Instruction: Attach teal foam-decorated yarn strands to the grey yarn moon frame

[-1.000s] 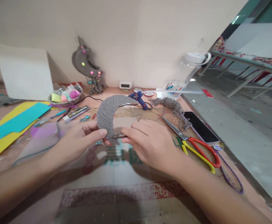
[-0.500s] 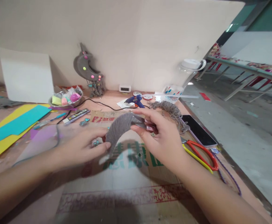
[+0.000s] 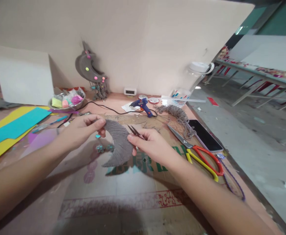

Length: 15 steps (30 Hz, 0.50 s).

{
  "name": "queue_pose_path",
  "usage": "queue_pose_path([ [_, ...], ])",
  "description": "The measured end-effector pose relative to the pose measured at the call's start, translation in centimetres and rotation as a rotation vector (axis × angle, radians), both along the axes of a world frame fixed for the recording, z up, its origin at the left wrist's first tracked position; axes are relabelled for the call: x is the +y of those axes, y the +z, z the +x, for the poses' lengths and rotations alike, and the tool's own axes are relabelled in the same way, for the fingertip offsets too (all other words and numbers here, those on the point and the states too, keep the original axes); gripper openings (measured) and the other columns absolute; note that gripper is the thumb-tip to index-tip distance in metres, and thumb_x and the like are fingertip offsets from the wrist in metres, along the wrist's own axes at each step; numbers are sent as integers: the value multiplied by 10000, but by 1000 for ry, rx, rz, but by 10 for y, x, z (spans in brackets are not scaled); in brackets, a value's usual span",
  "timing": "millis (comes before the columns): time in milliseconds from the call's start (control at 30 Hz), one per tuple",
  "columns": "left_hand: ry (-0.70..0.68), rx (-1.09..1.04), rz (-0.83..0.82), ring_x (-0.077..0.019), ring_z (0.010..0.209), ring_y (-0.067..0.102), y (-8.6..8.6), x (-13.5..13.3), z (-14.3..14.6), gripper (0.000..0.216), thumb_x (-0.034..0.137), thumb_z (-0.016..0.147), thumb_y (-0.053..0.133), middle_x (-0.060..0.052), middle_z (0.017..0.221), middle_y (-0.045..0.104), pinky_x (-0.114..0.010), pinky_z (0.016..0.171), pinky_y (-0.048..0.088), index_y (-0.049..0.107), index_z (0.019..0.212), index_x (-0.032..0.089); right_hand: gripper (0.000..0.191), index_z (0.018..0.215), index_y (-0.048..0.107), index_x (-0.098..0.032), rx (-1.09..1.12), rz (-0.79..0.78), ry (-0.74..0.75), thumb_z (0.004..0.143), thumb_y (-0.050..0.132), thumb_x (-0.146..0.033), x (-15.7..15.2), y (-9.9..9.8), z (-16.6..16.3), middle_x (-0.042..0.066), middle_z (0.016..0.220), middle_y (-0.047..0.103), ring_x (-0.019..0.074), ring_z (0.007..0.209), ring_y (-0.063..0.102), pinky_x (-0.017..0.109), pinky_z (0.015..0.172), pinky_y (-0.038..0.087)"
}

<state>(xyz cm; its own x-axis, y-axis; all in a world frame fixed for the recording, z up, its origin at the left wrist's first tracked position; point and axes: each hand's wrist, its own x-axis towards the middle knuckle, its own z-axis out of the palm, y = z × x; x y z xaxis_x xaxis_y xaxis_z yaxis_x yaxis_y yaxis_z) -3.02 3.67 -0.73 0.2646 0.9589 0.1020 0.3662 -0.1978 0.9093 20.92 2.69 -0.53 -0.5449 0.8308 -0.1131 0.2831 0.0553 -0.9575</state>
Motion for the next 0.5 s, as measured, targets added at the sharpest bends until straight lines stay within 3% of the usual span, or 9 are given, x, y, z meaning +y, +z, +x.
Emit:
queue_pose_path([
  [133,-20,-42,-32,-134,659,601,-7,3,0,383,502,888,508,-12,687,639,-238,627,453,610,778,150,421,659,530,-174,103,-101,-46,801,608,-563,0,-7,-1,-20,530,562,65,449,378,224,445,221],
  [233,-1,-22,5,-145,697,616,-9,2,1,387,496,897,502,-30,785,668,-247,641,465,642,1001,150,396,692,548,-170,125,-122,-56,806,621,-542,-1,-10,-2,-15,558,567,71,471,409,221,443,220],
  [333,-31,109,212,-192,968,620,-9,-1,1,388,432,910,513,-72,1134,659,-312,833,480,605,1221,220,373,664,522,-172,214,-177,-140,792,656,-496,-3,-10,-4,-46,546,493,52,450,346,216,427,176],
  [400,-103,261,412,-235,1156,543,-8,-5,1,394,412,881,575,-74,1283,597,-379,987,406,606,1243,261,408,612,475,-175,281,-235,-189,764,680,-494,-4,-8,-6,-72,507,408,37,423,253,219,416,136],
  [500,-170,435,523,-253,1077,574,-7,-12,5,299,383,884,575,-87,1115,677,-408,979,382,675,1121,231,442,592,482,-171,306,-276,-158,794,621,-539,-5,-6,-8,-61,459,427,35,394,220,231,408,124],
])
